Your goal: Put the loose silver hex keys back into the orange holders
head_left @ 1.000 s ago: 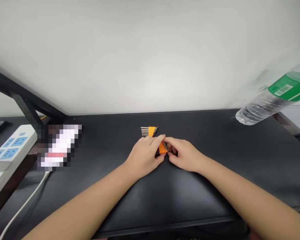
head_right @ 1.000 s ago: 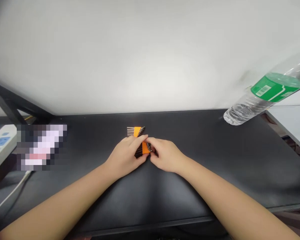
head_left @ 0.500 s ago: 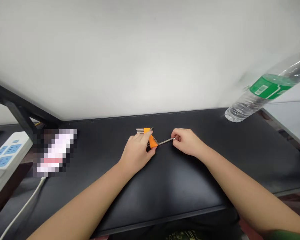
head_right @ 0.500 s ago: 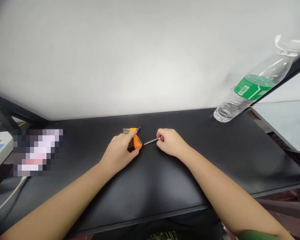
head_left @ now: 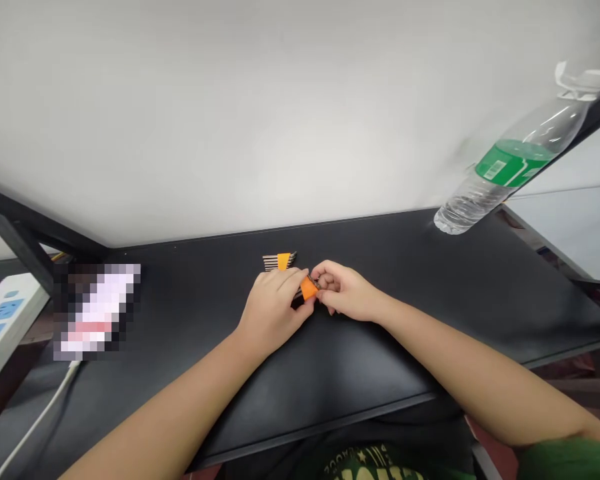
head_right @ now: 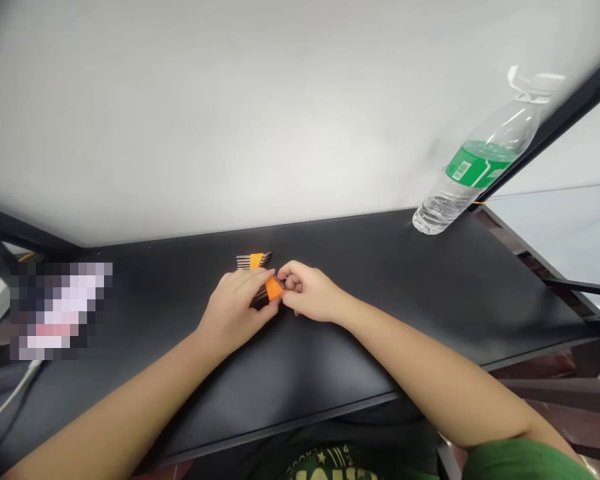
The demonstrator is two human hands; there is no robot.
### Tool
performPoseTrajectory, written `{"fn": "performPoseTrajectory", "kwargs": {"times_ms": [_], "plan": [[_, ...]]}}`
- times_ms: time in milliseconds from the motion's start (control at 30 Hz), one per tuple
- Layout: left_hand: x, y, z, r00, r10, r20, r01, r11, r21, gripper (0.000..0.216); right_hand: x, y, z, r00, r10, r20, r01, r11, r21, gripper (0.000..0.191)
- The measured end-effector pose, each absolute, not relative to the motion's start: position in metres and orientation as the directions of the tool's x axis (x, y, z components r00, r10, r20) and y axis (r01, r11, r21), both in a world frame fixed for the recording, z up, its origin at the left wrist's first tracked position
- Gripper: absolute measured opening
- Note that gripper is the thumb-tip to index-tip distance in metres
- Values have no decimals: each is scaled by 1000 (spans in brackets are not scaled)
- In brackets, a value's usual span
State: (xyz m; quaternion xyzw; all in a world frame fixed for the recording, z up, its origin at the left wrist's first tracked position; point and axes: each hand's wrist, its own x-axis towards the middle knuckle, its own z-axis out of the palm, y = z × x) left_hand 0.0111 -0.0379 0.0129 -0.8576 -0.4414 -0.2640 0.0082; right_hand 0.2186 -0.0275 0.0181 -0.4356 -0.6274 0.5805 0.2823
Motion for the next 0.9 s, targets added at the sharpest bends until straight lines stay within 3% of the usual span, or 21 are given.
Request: {"fn": "performPoseTrajectory", "kwargs": {"times_ms": [200,367,433,733,900], "plan": [[11,-39,14,489,731,475,736,-638,225,37,220,-25,13,-415,890,-189,239,-94,-966,23],[13,-39,11,465,774,430,772,-592,230,47,217,-32,22,-383,921,71,458,256,-851,21],[14,-38,10,446,793,414,785,-569,245,47,215,-34,24,-390,913,119,502,320,-804,20],[18,-34,11,444,786,430,812,-556,177,35,210,-34,21,-327,943,66,469,223,-855,18],[20,-35,13,407,828,385,817,-519,252,30,209,-34,20,-308,948,79,519,237,-821,30]]}}
